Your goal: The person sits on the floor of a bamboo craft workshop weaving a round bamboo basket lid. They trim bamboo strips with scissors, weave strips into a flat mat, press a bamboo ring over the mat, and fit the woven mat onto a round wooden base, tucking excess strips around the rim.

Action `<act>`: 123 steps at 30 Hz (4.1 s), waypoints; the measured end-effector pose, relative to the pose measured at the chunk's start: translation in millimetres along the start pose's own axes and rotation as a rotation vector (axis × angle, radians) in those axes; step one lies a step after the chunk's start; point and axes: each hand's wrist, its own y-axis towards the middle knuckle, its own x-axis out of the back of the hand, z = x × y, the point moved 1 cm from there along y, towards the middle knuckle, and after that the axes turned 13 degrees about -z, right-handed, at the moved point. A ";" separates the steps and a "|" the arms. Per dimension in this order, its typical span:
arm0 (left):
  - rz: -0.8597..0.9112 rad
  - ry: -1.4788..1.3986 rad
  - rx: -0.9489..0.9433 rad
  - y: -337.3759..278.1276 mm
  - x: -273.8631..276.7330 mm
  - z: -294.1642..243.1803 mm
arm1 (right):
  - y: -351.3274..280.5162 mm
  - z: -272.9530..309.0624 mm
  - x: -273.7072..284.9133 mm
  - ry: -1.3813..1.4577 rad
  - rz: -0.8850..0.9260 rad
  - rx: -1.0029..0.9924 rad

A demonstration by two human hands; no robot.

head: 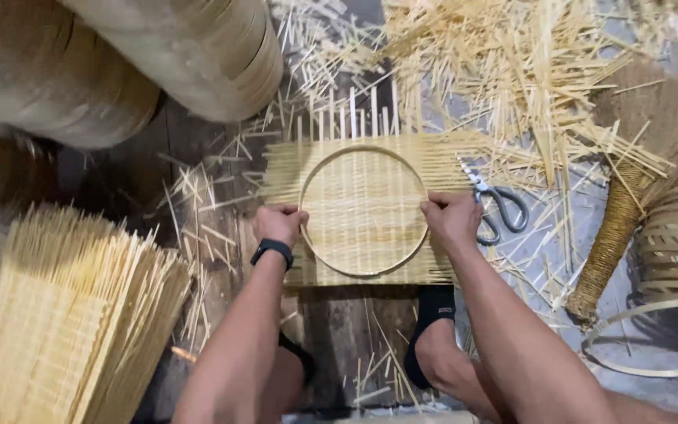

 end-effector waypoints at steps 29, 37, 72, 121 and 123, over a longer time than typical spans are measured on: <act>0.320 0.406 -0.241 20.7 23.4 -43.1 | 7.8 19.4 15.8 -0.101 0.251 -0.099; 0.117 -0.139 -1.030 39.4 -86.2 -91.7 | -107.8 79.5 -33.1 -0.294 0.355 1.091; 0.605 -0.070 -0.288 60.6 -103.2 -123.8 | 60.9 14.8 -77.9 0.284 0.233 -0.114; 0.016 0.275 -0.753 -100.3 -56.0 -90.9 | 37.2 -203.7 45.2 -0.124 0.505 -0.354; 0.116 0.256 -0.867 -95.7 -44.3 -88.9 | 24.4 -179.2 62.8 0.008 0.509 -0.476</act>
